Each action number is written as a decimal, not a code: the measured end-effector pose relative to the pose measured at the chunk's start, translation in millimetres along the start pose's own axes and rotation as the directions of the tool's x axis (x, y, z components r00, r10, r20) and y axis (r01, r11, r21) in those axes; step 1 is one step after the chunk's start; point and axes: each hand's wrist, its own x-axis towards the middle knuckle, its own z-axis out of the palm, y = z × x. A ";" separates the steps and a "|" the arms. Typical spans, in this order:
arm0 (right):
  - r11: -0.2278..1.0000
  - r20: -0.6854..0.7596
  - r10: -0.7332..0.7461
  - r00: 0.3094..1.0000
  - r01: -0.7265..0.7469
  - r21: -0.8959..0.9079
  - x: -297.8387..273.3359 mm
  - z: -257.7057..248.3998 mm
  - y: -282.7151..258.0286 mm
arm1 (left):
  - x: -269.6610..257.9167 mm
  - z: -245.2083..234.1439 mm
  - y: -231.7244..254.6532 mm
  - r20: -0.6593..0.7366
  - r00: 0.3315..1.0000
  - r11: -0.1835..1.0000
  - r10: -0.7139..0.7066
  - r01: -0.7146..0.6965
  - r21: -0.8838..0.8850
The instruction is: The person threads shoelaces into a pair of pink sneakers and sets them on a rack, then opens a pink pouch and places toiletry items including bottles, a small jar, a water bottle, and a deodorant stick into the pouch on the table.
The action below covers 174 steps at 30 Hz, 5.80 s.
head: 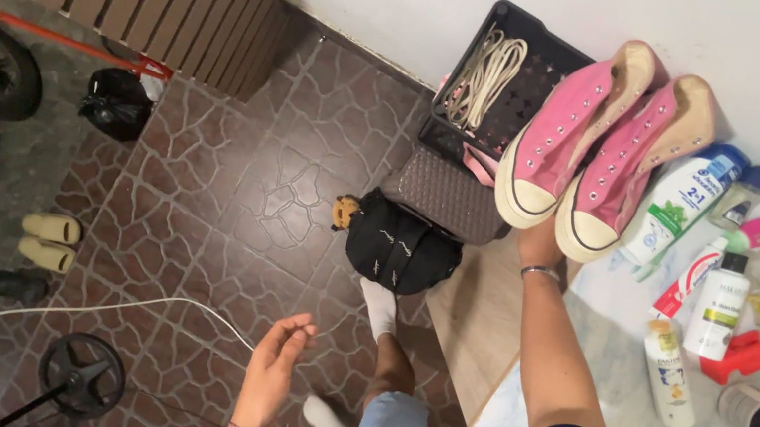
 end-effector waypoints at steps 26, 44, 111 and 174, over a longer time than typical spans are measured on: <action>0.830 -0.133 0.490 0.862 -0.414 0.375 -176.8 -129.0 -195.2 | 30.4 -40.6 60.4 0.389 0.918 0.972 0.081 -0.159 0.174; 0.794 -0.173 0.431 0.885 -0.282 0.539 -332.0 -350.5 -242.0 | -45.1 29.5 190.0 0.753 0.550 0.863 0.362 -0.502 -0.048; 0.990 0.024 -0.017 1.000 0.013 0.142 -238.1 -472.3 60.6 | -102.0 424.8 -76.7 0.733 0.681 0.858 -0.006 -0.373 0.354; 0.598 -0.012 -0.775 0.632 0.739 0.309 -213.7 -575.2 200.8 | -333.2 493.0 -104.6 0.493 0.528 0.440 0.692 -0.849 0.292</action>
